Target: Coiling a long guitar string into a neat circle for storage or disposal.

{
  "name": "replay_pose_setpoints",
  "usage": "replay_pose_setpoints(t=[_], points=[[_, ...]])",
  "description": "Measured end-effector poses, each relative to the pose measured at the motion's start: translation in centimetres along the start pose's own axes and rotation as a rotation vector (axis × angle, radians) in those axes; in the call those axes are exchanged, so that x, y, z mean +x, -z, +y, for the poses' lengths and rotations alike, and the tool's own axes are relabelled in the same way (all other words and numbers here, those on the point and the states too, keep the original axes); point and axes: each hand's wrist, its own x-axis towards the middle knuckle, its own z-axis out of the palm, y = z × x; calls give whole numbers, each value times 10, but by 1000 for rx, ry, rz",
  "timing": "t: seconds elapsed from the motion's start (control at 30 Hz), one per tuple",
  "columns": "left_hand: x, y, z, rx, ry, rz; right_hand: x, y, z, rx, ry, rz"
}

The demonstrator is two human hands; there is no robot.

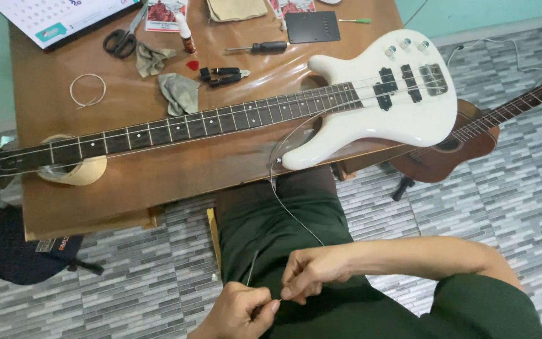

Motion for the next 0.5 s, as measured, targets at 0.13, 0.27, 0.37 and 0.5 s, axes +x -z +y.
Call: replay_pose_setpoints(t=[0.13,0.27,0.37,0.5], points=[[-1,10,1,41,-36,-23,7,8,10,237,14,-143],[-1,27,15,226,-152,30,25,9,15,216,15,-198],[-5,32,6,366,-139,105,29,-5,10,31,151,-36],[-4,34,4,589,-163,302,28,-18,-5,-283,403,317]])
